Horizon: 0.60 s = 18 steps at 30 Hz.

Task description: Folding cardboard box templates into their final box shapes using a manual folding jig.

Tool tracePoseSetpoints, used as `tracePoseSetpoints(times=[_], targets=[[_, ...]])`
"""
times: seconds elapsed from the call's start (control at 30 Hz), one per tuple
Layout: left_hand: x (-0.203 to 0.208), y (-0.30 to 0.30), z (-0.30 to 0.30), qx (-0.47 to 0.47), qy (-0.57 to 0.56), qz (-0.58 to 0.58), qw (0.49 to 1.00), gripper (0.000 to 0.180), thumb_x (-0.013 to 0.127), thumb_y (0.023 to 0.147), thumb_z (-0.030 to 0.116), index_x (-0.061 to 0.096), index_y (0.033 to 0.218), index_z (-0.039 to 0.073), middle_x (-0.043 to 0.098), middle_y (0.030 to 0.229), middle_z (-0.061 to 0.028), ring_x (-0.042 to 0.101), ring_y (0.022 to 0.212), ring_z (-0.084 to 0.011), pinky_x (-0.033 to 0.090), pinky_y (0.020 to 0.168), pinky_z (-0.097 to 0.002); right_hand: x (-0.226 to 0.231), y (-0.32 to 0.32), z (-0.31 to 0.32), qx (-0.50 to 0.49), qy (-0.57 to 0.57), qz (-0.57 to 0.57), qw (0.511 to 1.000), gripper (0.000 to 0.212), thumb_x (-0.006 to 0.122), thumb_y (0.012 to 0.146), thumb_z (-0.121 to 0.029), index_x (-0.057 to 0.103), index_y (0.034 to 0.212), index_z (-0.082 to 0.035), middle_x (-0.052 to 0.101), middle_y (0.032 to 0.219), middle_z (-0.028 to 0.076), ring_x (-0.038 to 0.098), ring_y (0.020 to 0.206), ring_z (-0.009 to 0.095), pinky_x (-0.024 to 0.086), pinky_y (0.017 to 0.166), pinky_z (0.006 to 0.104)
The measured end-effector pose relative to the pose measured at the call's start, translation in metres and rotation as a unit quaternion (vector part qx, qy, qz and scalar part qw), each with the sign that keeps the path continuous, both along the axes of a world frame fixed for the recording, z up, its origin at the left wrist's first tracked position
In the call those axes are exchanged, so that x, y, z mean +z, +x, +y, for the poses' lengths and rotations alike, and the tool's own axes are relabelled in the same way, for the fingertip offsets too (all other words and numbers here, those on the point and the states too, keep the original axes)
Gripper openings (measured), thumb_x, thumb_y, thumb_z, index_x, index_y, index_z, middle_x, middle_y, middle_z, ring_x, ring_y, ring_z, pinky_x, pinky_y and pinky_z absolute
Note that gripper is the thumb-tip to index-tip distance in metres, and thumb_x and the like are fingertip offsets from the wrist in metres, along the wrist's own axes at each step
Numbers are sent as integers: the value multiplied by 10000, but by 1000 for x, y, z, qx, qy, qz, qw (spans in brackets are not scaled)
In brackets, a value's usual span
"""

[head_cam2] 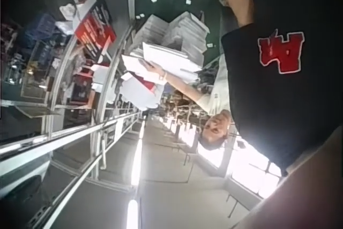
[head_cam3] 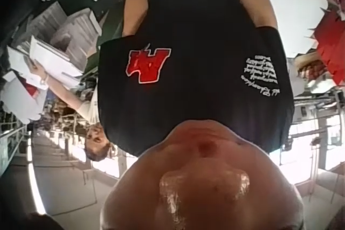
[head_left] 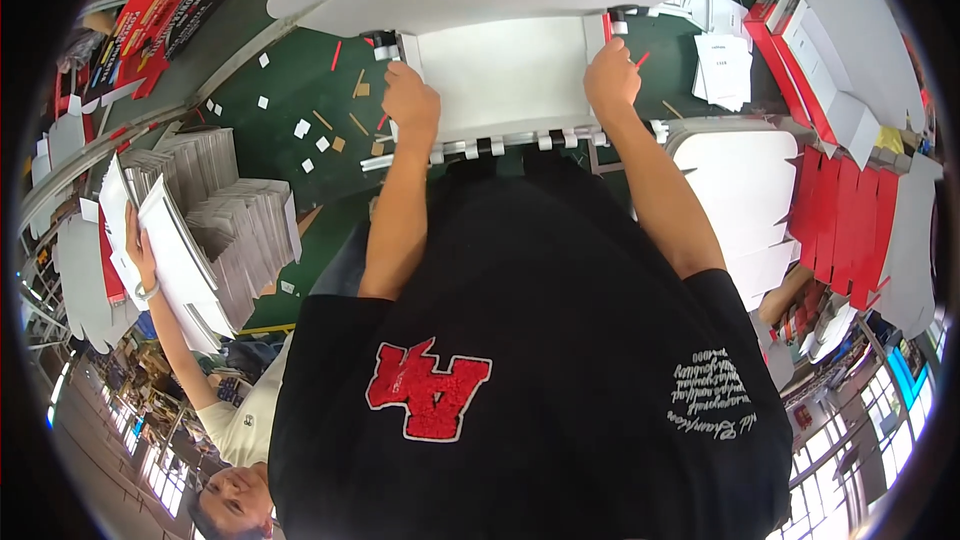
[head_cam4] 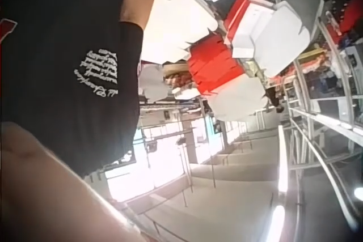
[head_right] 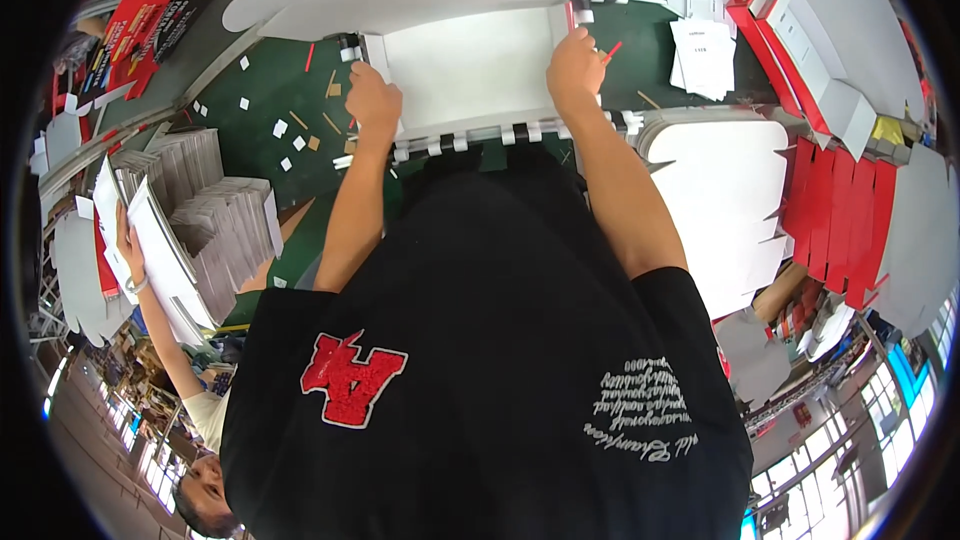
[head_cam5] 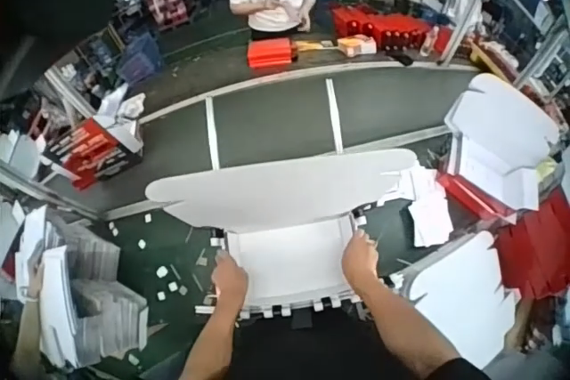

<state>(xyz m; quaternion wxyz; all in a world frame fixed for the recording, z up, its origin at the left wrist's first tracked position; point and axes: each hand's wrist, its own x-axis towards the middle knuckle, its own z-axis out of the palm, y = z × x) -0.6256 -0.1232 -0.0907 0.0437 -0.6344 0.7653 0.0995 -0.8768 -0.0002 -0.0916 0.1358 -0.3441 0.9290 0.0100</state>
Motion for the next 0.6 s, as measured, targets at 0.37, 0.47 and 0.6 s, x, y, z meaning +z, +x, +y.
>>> tracePoseSetpoints(times=[0.37, 0.47, 0.6], targets=[[-1, -13, 10, 49, 8, 8, 999, 322, 621, 743, 24, 382, 955, -10, 566, 943, -181, 649, 803, -343, 555, 665, -391, -3, 19, 0, -30, -33, 92, 995, 147, 505, 894, -107, 427, 999, -40, 589, 936, 116, 642, 903, 303, 547, 697, 422], [-8, -21, 0, 23, -24, -8, 999, 345, 628, 733, 20, 378, 967, -17, 555, 937, -191, 640, 843, -335, 556, 652, -378, -9, 8, -3, 64, -51, 266, 961, 178, 523, 868, -83, 451, 1025, -41, 564, 889, 70, 607, 844, 225, 472, 703, 355], [-13, 7, 3, 40, -78, -36, 995, 409, 698, 691, 63, 387, 950, 4, 550, 900, -119, 643, 752, -255, 558, 591, -328, -21, 19, -23, 44, 0, 197, 979, 260, 591, 817, -147, 469, 1023, -48, 562, 875, 34, 592, 831, 210, 423, 760, 378]])
